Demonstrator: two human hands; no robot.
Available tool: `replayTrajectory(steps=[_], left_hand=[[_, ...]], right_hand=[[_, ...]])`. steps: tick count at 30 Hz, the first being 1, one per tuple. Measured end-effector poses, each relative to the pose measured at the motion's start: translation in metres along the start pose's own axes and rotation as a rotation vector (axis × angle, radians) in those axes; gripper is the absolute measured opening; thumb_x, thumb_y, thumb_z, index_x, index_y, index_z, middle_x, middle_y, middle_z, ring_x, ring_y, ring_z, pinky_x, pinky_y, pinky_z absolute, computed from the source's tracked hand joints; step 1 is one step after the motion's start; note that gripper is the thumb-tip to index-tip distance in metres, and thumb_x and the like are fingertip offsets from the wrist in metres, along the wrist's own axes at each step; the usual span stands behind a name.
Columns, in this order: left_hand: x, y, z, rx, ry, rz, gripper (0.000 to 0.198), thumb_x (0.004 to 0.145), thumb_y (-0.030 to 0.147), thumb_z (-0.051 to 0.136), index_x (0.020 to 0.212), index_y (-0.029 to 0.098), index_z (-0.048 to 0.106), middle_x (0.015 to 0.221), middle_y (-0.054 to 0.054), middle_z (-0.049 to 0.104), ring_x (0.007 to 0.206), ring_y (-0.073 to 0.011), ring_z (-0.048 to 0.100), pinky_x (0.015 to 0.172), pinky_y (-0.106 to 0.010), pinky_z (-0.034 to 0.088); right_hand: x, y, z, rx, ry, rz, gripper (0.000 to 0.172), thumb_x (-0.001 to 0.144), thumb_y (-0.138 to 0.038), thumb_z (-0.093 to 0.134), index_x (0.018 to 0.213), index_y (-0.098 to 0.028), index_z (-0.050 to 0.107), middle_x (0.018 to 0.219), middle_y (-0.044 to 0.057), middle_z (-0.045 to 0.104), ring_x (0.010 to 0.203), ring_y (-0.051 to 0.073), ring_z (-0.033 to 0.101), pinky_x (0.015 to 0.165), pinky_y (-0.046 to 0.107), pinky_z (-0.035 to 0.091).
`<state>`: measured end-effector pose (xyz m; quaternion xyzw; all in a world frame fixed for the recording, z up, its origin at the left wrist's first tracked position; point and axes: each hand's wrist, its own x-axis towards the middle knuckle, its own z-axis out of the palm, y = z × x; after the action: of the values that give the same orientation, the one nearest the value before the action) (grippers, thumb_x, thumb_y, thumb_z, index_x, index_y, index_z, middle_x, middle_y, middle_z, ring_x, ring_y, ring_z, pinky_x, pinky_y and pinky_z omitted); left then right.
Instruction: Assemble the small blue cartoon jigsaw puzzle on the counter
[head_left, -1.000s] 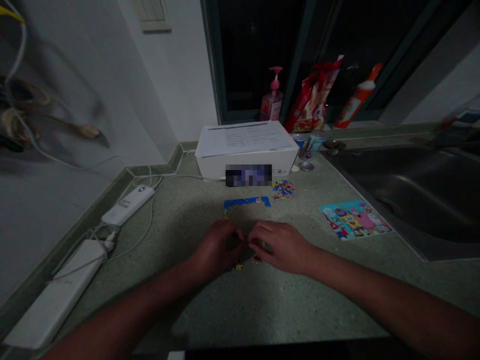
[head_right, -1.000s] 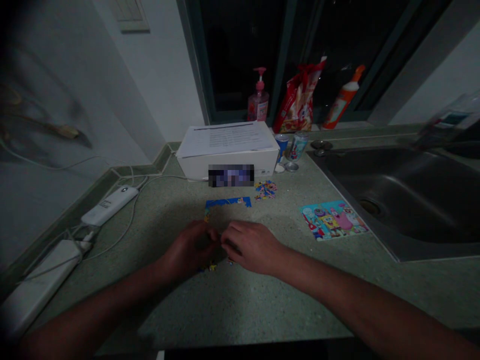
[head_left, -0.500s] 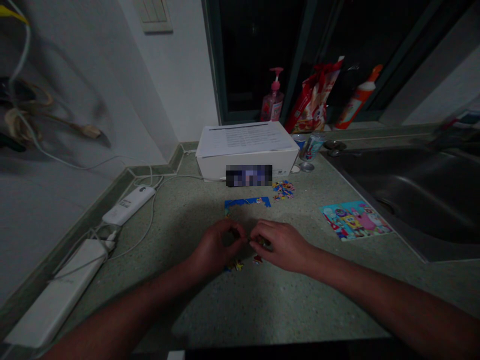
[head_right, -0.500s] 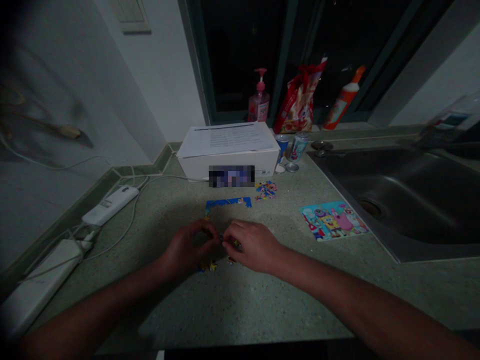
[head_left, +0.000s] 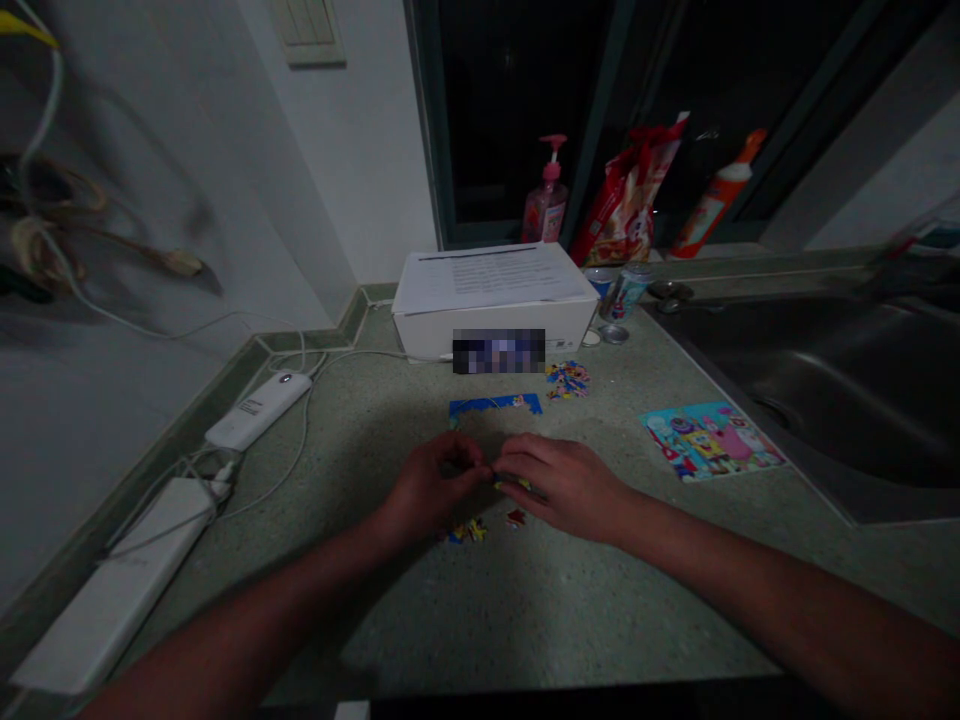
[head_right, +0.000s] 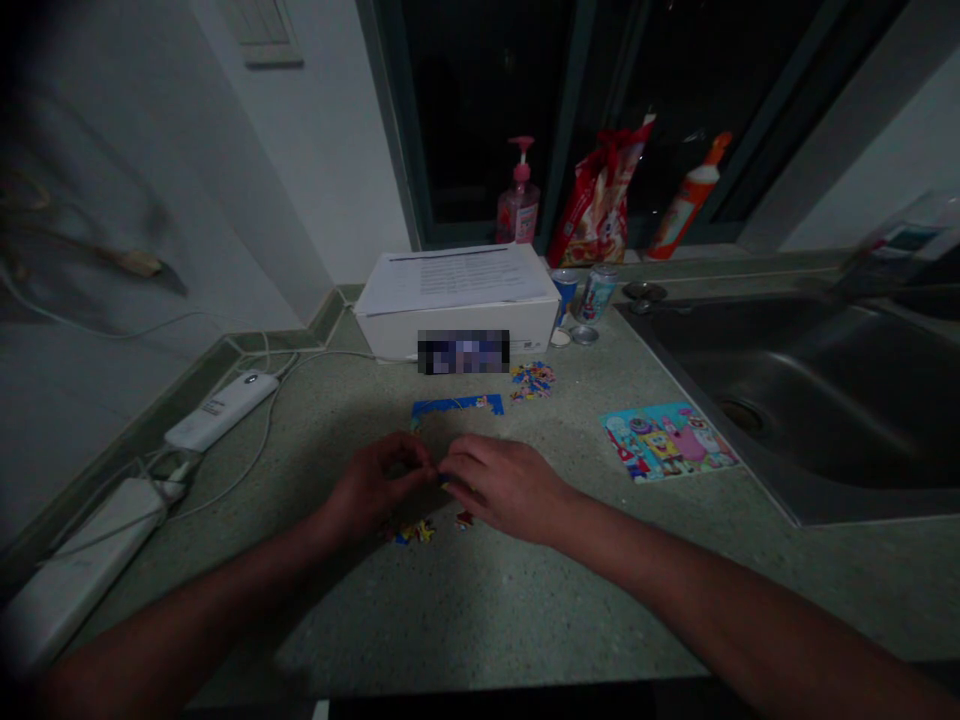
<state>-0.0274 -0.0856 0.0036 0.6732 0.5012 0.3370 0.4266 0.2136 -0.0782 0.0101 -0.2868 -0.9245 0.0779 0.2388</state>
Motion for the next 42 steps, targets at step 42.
replayTrajectory(steps=[42], left_hand=[[0.014,-0.016,-0.016,0.149,0.17,0.019,0.014,0.092,0.034,0.066,0.099,0.025,0.073,0.098,-0.007,0.082,0.094,-0.0266,0.075,0.092,-0.045,0.06]], right_hand=[[-0.003,0.071,-0.023,0.009,0.234,0.354,0.018,0.103,-0.035,0.066,0.113,-0.023,0.075,0.106,0.008,0.075,0.091,0.024,0.072,0.078,0.039,0.059]])
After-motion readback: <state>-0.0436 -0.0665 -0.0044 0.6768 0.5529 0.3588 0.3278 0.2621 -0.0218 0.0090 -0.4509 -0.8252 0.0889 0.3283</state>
